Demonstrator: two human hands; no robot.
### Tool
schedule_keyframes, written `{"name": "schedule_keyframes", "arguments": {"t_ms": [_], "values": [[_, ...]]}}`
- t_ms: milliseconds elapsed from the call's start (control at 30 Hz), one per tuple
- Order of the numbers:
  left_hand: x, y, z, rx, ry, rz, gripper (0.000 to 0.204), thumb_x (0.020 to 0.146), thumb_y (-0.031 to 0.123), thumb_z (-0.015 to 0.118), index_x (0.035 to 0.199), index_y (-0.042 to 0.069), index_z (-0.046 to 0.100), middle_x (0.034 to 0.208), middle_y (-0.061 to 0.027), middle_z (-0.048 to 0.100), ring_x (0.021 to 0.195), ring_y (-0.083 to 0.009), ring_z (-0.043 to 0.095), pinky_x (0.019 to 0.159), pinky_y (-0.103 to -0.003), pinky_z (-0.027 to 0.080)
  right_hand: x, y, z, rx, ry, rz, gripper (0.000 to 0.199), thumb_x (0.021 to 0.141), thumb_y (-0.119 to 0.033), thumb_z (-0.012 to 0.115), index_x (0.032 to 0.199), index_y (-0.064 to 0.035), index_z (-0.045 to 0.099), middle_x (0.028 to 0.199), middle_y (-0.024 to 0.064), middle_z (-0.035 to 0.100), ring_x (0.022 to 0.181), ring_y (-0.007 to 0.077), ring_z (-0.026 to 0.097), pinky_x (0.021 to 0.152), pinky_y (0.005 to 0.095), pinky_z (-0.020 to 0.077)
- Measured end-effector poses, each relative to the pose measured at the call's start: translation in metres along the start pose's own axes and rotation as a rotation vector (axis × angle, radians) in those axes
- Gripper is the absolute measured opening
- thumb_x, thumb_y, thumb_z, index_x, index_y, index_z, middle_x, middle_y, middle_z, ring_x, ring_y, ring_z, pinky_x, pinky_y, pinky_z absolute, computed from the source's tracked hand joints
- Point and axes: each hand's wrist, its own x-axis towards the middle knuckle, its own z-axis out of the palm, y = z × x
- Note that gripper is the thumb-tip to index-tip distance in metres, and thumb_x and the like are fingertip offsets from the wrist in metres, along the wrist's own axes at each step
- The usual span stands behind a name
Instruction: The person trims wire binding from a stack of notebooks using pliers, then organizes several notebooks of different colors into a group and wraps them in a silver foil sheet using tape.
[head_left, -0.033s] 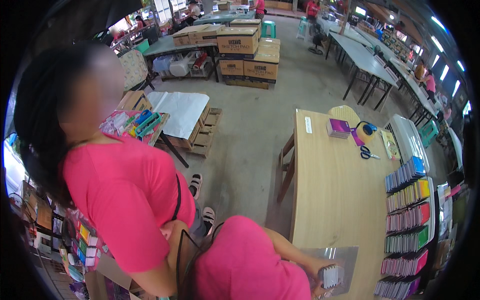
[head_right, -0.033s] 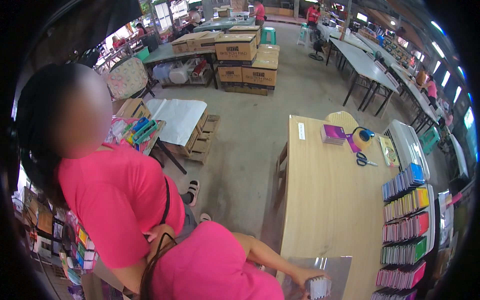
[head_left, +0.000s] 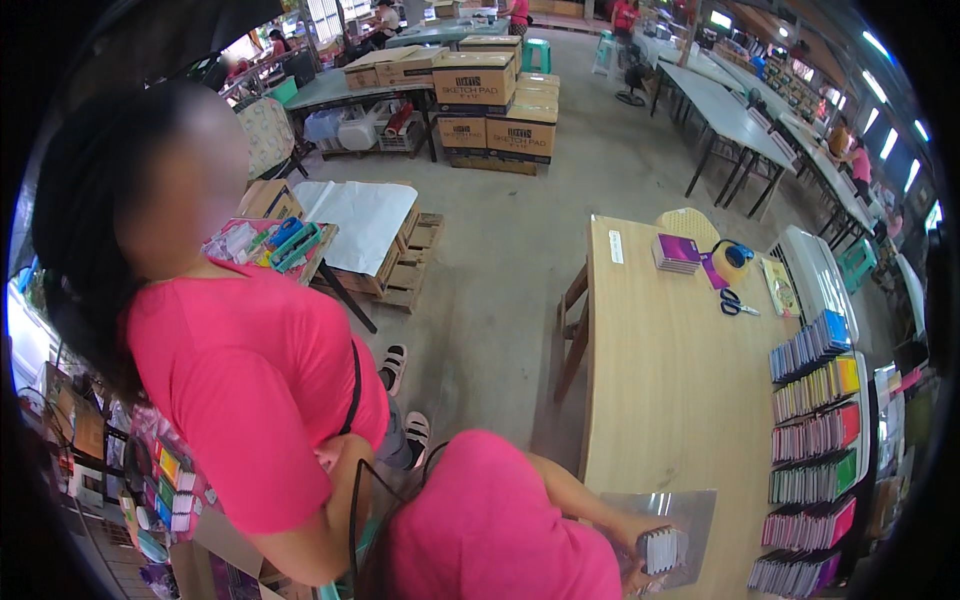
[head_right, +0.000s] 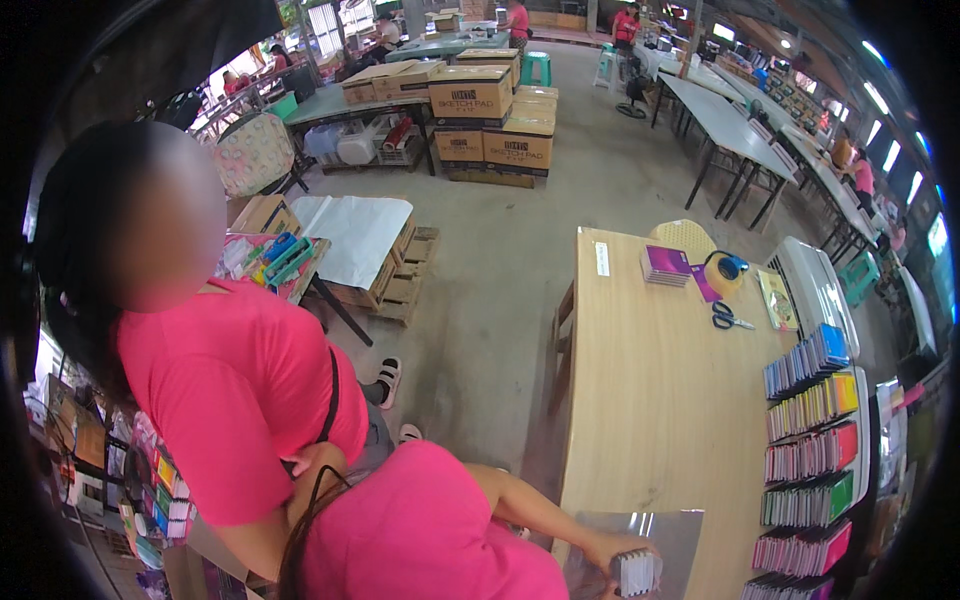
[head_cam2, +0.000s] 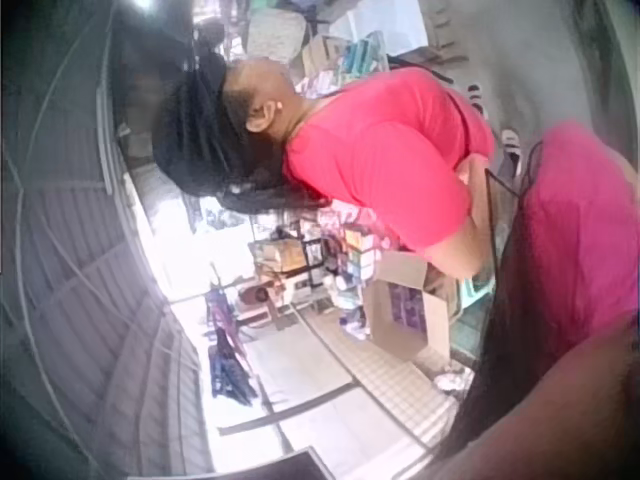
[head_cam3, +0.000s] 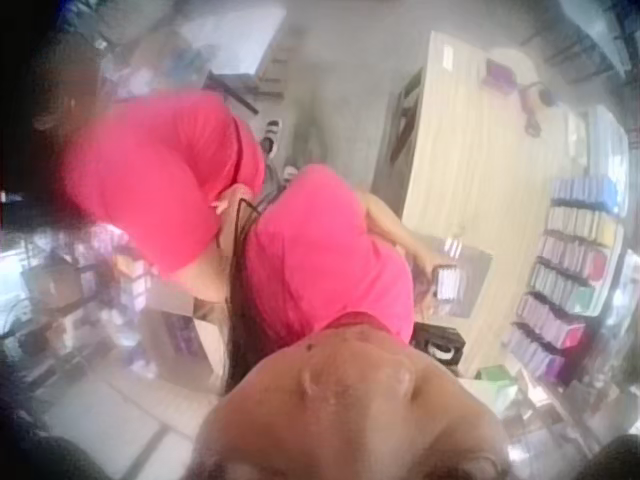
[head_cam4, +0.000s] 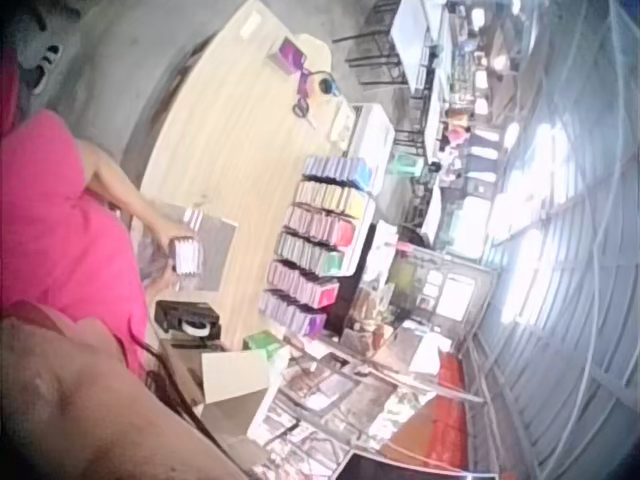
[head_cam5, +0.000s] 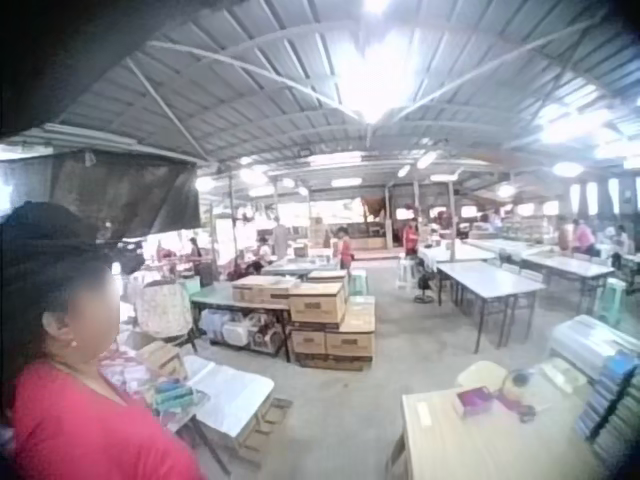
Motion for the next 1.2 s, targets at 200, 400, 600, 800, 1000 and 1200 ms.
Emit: {"name": "schedule_keyframes", "arguments": {"t_ms": [200,400,600,800,1000,1200], "values": [[-0.035,0.004,0.028,0.275,0.547,0.25,0.08,0.068,0.022,0.082,0.135,0.007,0.041,0.142,-0.0208,0.034,0.134,-0.0394,0.034,0.112,-0.049,0.03,-0.03,-0.034,-0.061,-0.13,0.082,-0.263,0.041,0.079,-0.028,0.07,0.118,-0.0134,0.066,0.113,0.0123,0.068,0.106,0.0321,0.063,0.083,0.0462,0.0494],[-0.033,0.019,0.027,0.522,0.289,0.393,0.058,0.073,0.01,0.073,0.125,0.005,0.047,0.135,-0.0228,0.04,0.128,-0.0411,0.042,0.107,-0.05,0.037,-0.017,0.028,-0.08,-0.81,-0.486,-0.406,0.056,0.072,-0.033,0.077,0.125,-0.0171,0.064,0.13,0.0142,0.059,0.124,0.0349,0.052,0.099,0.053,0.0428],[-0.016,0.058,-0.034,0.799,-0.044,0.6,0.058,0.075,0.016,0.077,0.129,0.007,0.058,0.132,-0.0166,0.055,0.126,-0.0388,0.05,0.107,-0.046,0.042,0.023,0.035,-0.079,-0.227,-0.482,-0.404,0.015,0.08,-0.009,0.061,0.093,-0.0041,0.067,0.093,0.0161,0.064,0.088,0.0362,0.062,0.073,0.0447,0.0489],[0.018,0.117,-0.064,1.015,-0.592,0.488,0.082,0.067,0.027,0.081,0.143,0.021,0.049,0.14,-0.0098,0.048,0.13,-0.032,0.046,0.11,-0.047,0.035,0.047,0.039,-0.077,-0.07,-0.661,-0.418,0.007,0.081,-0.01,0.063,0.086,-0.0053,0.061,0.083,0.0142,0.061,0.084,0.0361,0.062,0.072,0.0457,0.0486],[0.046,0.136,-0.057,1.122,-0.85,0.491,0.096,0.064,0.038,0.083,0.149,0.035,0.039,0.151,-0.0083,0.038,0.136,-0.0315,0.04,0.11,-0.05,0.033,0.045,0.034,-0.09,0.031,-0.691,-0.351,0.011,0.079,-0.006,0.066,0.088,-0.0035,0.061,0.082,0.0141,0.061,0.083,0.0359,0.062,0.07,0.0453,0.0468],[0.048,0.141,-0.058,1.146,-0.902,0.424,0.097,0.065,0.041,0.083,0.15,0.042,0.036,0.152,-0.0085,0.036,0.137,-0.032,0.038,0.109,-0.053,0.033,0.05,0.031,-0.076,0.025,-0.709,-0.349,0.018,0.077,-0.009,0.069,0.094,-0.0079,0.065,0.084,0.0123,0.059,0.086,0.0354,0.061,0.071,0.0454,0.0469]]}}
